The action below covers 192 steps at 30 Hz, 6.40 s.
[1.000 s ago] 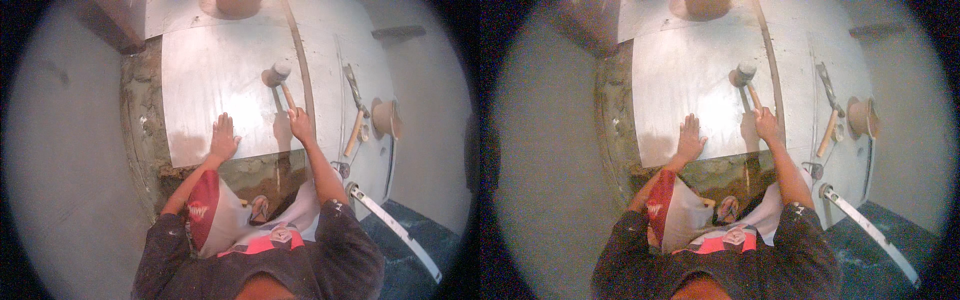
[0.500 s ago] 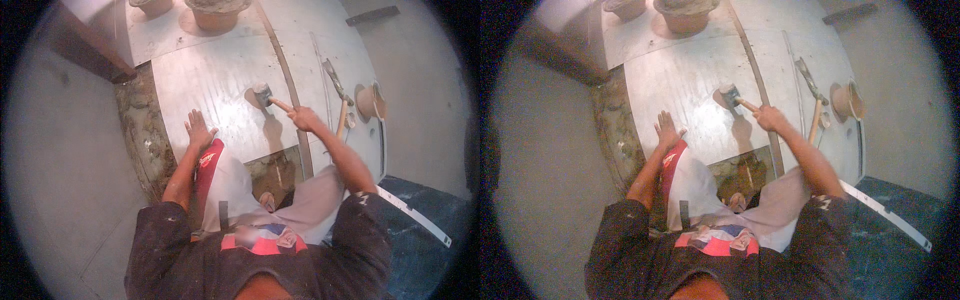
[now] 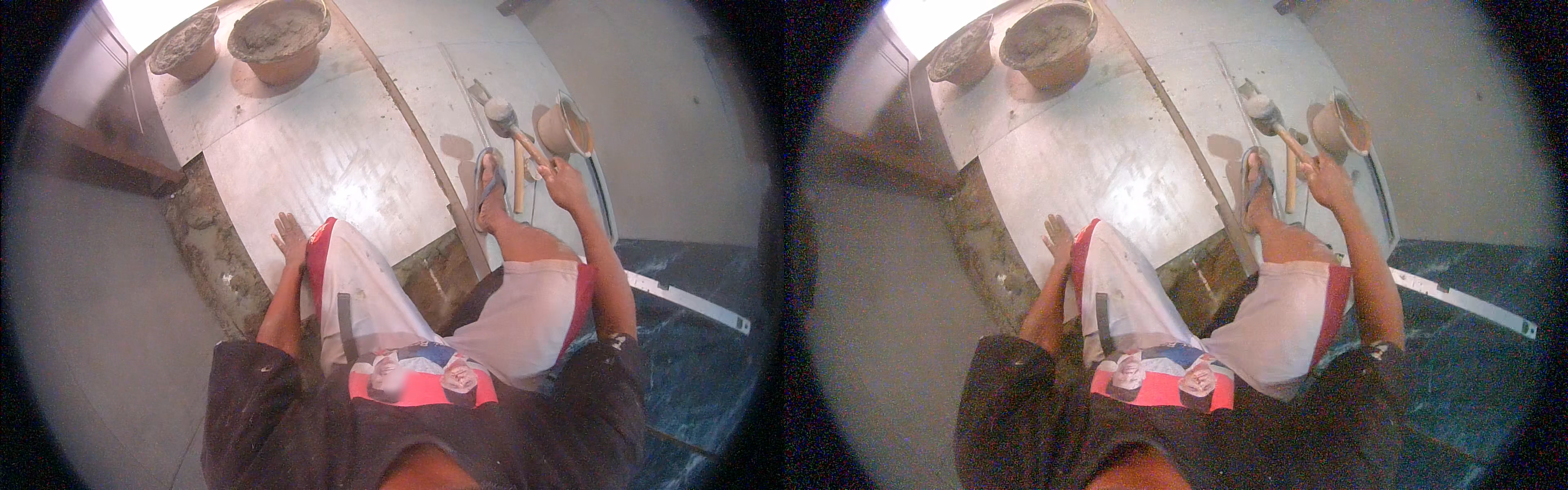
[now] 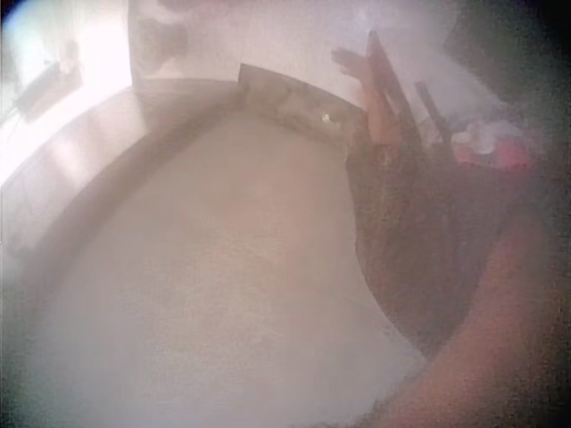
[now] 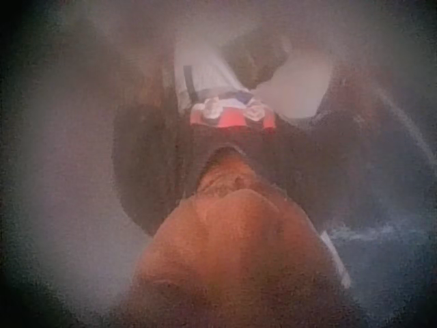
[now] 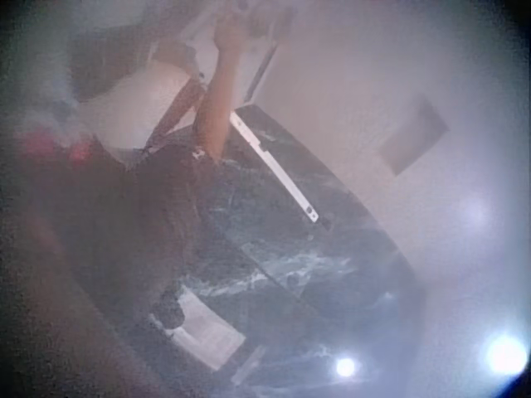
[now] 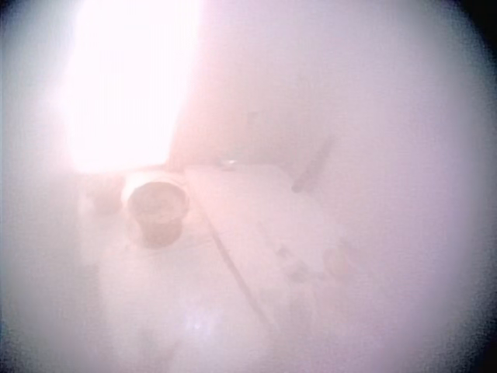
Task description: The person spreads mortar on the floor, places a large tile onto the wet surface, and uses a rubber mallet to level and secure the tile.
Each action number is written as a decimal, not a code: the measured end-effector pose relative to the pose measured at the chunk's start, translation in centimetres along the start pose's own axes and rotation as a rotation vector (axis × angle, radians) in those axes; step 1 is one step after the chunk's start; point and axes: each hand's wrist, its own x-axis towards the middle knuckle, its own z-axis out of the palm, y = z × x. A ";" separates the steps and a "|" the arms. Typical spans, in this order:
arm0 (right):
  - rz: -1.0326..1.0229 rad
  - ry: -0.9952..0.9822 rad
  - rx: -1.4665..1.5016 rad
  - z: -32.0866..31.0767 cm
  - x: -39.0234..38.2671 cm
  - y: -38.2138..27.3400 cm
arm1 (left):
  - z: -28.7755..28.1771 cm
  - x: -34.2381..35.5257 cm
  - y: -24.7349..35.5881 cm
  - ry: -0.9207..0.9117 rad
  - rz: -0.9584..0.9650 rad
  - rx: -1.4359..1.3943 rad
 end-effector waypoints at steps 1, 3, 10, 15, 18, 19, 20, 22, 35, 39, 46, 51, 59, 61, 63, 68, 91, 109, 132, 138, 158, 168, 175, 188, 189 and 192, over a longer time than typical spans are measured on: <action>0.027 -0.015 -0.023 1.0 1.2 0.9 | -0.5 0.0 0.4 -0.027 0.004 -0.063; 0.068 -0.047 -0.075 3.0 4.3 2.6 | -0.9 0.0 0.8 -0.083 -0.001 -0.196; -0.003 0.007 -0.023 12.3 15.1 3.2 | 0.1 -0.9 -4.4 0.280 0.002 0.172; -0.111 0.086 0.096 19.5 17.6 10.5 | -7.1 -2.1 1.5 -0.232 -0.081 -0.047; -0.218 -0.068 0.320 21.5 20.9 11.7 | -8.2 -4.4 -0.4 -0.195 -0.030 -0.146; -0.213 -0.024 0.301 21.2 23.1 12.0 | -9.2 -4.3 0.1 -0.222 -0.018 -0.160; -0.210 0.019 0.282 21.1 25.4 12.0 | -10.0 -4.2 0.7 -0.277 -0.045 -0.138; -0.253 0.087 0.230 21.8 30.6 11.2 | -11.4 -3.8 2.1 -0.328 -0.092 -0.105; -0.404 -0.109 0.215 24.3 39.4 8.3 | -11.7 -0.1 11.9 -0.009 -0.484 -0.235; -0.518 -0.149 -0.042 21.8 36.9 6.3 | -10.4 0.3 13.4 0.049 -0.549 -0.316; -0.262 -0.321 -0.158 20.7 37.0 4.3 | -10.6 0.6 15.7 0.105 -0.619 -0.357; -0.169 -0.089 -0.026 21.5 40.8 9.4 | -9.5 1.1 16.9 0.151 -0.681 -0.432; -0.881 0.073 0.049 4.2 39.6 -11.1 | -7.2 1.9 16.6 0.154 -0.709 -0.433; -1.071 0.116 -0.134 2.6 39.0 -18.1 | -7.6 2.0 16.9 0.200 -0.683 -0.468; -1.237 0.145 -0.272 2.8 38.0 -24.4 | -7.6 1.7 16.8 0.223 -0.684 -0.481; -1.415 0.167 -0.505 7.1 40.3 -33.9 | -7.9 2.0 17.4 0.213 -0.711 -0.485; -1.398 -0.044 -0.631 13.0 38.3 -34.9 | -8.5 2.0 17.2 0.200 -0.746 -0.533; -1.386 -0.157 -0.615 9.1 39.4 -34.6 | -8.6 2.7 17.4 0.199 -0.803 -0.565; -1.846 -0.123 -0.687 15.4 47.6 -41.6 | -7.8 2.6 17.4 0.257 -0.748 -0.527; -1.835 -0.341 -0.736 16.4 43.5 -39.6 | -8.1 2.2 17.3 0.231 -0.763 -0.543; -1.845 -0.546 -0.735 19.2 39.8 -33.7 | -8.6 3.6 17.2 0.164 -0.803 -0.543; -1.615 -0.318 -0.642 15.0 41.0 -36.4 | -9.8 2.4 17.3 0.187 -0.827 -0.567; -1.917 -0.328 -0.555 20.5 42.9 -34.0 | -7.5 3.7 20.4 0.594 -0.666 -0.566; -1.871 -0.811 -0.273 19.5 24.5 -34.2 | -11.1 2.4 15.7 1.035 -0.888 -0.700; -1.823 -0.837 -0.216 18.5 22.1 -35.4 | -11.5 1.2 13.7 1.070 -0.950 -0.704; -1.881 -0.755 -0.099 18.7 17.5 -39.7 | -13.6 -2.5 8.9 1.252 -1.184 -0.741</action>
